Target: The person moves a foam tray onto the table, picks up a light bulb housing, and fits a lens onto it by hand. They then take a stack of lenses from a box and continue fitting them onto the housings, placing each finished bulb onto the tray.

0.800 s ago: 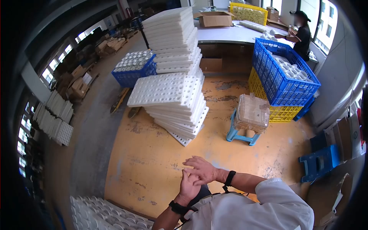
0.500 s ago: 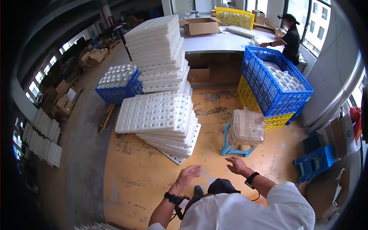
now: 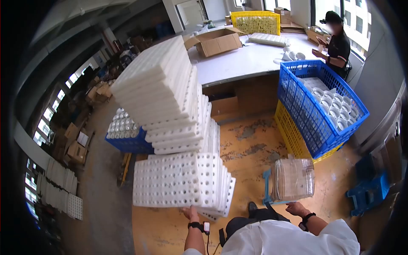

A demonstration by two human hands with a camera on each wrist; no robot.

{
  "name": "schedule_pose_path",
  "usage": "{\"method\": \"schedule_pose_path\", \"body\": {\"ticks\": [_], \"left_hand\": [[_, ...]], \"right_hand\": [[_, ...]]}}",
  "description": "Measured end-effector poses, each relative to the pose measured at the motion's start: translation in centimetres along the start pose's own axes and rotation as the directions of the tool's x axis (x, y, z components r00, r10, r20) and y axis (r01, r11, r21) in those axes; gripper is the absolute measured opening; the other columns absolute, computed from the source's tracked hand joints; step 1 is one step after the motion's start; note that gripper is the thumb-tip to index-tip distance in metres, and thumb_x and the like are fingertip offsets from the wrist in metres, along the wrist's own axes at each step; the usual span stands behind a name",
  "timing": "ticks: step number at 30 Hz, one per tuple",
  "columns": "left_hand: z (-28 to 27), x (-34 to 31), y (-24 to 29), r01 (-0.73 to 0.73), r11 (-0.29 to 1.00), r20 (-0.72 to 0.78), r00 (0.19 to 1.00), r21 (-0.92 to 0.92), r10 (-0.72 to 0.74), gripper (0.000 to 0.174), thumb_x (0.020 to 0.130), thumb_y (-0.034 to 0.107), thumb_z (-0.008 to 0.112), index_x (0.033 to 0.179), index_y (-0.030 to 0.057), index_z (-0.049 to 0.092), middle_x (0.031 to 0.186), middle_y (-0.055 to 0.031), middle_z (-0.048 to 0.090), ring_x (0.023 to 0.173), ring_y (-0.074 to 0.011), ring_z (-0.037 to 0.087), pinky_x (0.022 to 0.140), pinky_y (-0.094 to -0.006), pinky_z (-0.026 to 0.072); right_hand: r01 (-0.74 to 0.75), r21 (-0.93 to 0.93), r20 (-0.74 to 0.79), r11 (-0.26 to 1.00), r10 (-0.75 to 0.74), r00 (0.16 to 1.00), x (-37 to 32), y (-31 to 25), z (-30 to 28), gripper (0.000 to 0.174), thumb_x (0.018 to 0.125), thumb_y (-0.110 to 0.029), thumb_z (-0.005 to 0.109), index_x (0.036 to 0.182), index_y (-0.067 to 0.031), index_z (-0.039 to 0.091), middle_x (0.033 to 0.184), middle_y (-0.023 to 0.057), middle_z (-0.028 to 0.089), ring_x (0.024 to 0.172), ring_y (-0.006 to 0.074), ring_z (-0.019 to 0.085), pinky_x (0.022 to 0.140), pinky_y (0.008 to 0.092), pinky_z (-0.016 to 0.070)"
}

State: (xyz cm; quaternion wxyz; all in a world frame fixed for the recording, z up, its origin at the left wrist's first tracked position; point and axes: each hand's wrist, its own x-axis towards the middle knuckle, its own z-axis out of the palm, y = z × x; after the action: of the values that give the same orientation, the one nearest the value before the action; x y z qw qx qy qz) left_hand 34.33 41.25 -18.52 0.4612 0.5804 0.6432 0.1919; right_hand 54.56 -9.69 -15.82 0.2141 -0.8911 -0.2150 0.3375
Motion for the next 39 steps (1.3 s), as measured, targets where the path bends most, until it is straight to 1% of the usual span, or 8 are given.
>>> {"method": "schedule_pose_path", "body": {"ticks": [5, 13, 19, 21, 27, 31, 36, 39], "left_hand": [[0.2, 1.8, 16.9, -0.471, 0.739, -0.122, 0.871, -0.482, 0.476, 0.047, 0.081, -0.001, 0.058, 0.125, -0.0055, 0.042, 0.135, -0.0169, 0.043, 0.116, -0.0254, 0.05, 0.093, -0.0338, 0.0426], [-3.7, 7.1, 34.6, -0.773, 0.632, -0.305, 0.617, -0.061, 0.725, 0.049, 0.082, 0.006, 0.061, 0.126, -0.0066, 0.045, 0.133, -0.0207, 0.046, 0.116, -0.0258, 0.051, 0.094, -0.0352, 0.0417], [-1.9, 13.2, 8.9, 0.236, 0.955, -0.505, 0.855, 0.179, -0.117, 0.092, 0.071, 0.035, 0.071, 0.133, -0.0128, 0.024, 0.136, -0.0344, 0.028, 0.127, -0.044, 0.032, 0.106, -0.044, 0.0306], [0.7, 10.1, 4.0, 0.672, 0.74, -0.448, 0.671, 0.029, -0.591, 0.108, 0.067, 0.041, 0.073, 0.139, -0.0075, 0.009, 0.139, -0.0351, 0.022, 0.124, -0.0481, 0.034, 0.103, -0.0503, 0.0332], [2.2, 8.7, -0.3, 0.541, 0.833, -0.699, 0.64, 0.115, -0.319, 0.098, 0.068, 0.032, 0.074, 0.138, -0.0075, 0.017, 0.135, -0.0322, 0.033, 0.119, -0.0401, 0.045, 0.1, -0.0456, 0.0389], [-0.8, 9.8, 17.6, -0.318, 0.902, -0.513, 0.848, -0.291, 0.133, 0.052, 0.085, 0.01, 0.06, 0.13, -0.0049, 0.038, 0.138, -0.0204, 0.038, 0.12, -0.0272, 0.048, 0.095, -0.0345, 0.0425], [-1.5, 2.3, 47.9, -0.95, 0.253, -0.355, 0.175, 0.185, 0.918, 0.045, 0.085, 0.015, 0.061, 0.122, -0.0035, 0.046, 0.139, -0.0244, 0.037, 0.126, -0.0341, 0.041, 0.1, -0.0418, 0.0359], [1.9, 0.1, 58.5, -0.937, 0.215, -0.256, 0.144, 0.276, 0.956, 0.049, 0.078, 0.016, 0.067, 0.119, -0.0041, 0.048, 0.14, -0.0245, 0.036, 0.129, -0.0375, 0.037, 0.103, -0.0433, 0.033]], "right_hand": [[0.039, -0.075, -0.095, 0.996, -0.046, 0.994, 10.6, -2.5, -5.9, 0.038, 0.077, -0.028, 0.058, 0.108, -0.0056, 0.063, 0.095, 0.0169, 0.066, 0.088, 0.0331, 0.064, 0.08, 0.0399, 0.051], [0.25, -0.186, 0.004, 0.95, -0.253, 0.967, 21.5, -13.5, -12.5, 0.034, 0.08, -0.025, 0.055, 0.108, -0.0062, 0.062, 0.096, 0.0194, 0.064, 0.089, 0.036, 0.061, 0.078, 0.0414, 0.0503], [0.239, 0.076, 0.079, 0.968, -0.245, 0.966, 23.9, -14.2, -13.4, 0.019, 0.08, -0.017, 0.053, 0.094, -0.007, 0.061, 0.084, 0.0163, 0.064, 0.08, 0.0357, 0.062, 0.07, 0.0391, 0.0502], [0.28, -0.106, 0.057, 0.954, -0.276, 0.96, 24.2, -16.0, -15.3, 0.014, 0.079, -0.017, 0.054, 0.088, -0.0075, 0.06, 0.081, 0.0164, 0.063, 0.078, 0.0361, 0.061, 0.067, 0.0399, 0.0494], [0.349, -0.181, 0.111, 0.919, -0.334, 0.936, 29.5, -17.2, -18.1, 0.025, 0.077, -0.019, 0.061, 0.097, -0.0058, 0.066, 0.084, 0.018, 0.066, 0.076, 0.0343, 0.065, 0.071, 0.039, 0.0529], [0.407, -0.26, 0.233, 0.876, -0.352, 0.907, 35.5, -19.3, -20.6, 0.036, 0.077, -0.022, 0.061, 0.111, -0.0087, 0.062, 0.089, 0.0151, 0.067, 0.084, 0.0323, 0.064, 0.077, 0.0384, 0.0515], [0.575, -0.183, 0.377, 0.798, -0.483, 0.79, 42.0, -25.7, -23.8, 0.039, 0.079, -0.023, 0.06, 0.116, -0.008, 0.059, 0.099, 0.0155, 0.065, 0.092, 0.032, 0.062, 0.081, 0.039, 0.05], [0.667, -0.131, 0.319, 0.733, -0.606, 0.729, 45.9, -25.2, -24.4, 0.039, 0.081, -0.025, 0.056, 0.117, -0.0078, 0.057, 0.106, 0.0178, 0.062, 0.097, 0.0349, 0.059, 0.084, 0.0417, 0.048]]}}
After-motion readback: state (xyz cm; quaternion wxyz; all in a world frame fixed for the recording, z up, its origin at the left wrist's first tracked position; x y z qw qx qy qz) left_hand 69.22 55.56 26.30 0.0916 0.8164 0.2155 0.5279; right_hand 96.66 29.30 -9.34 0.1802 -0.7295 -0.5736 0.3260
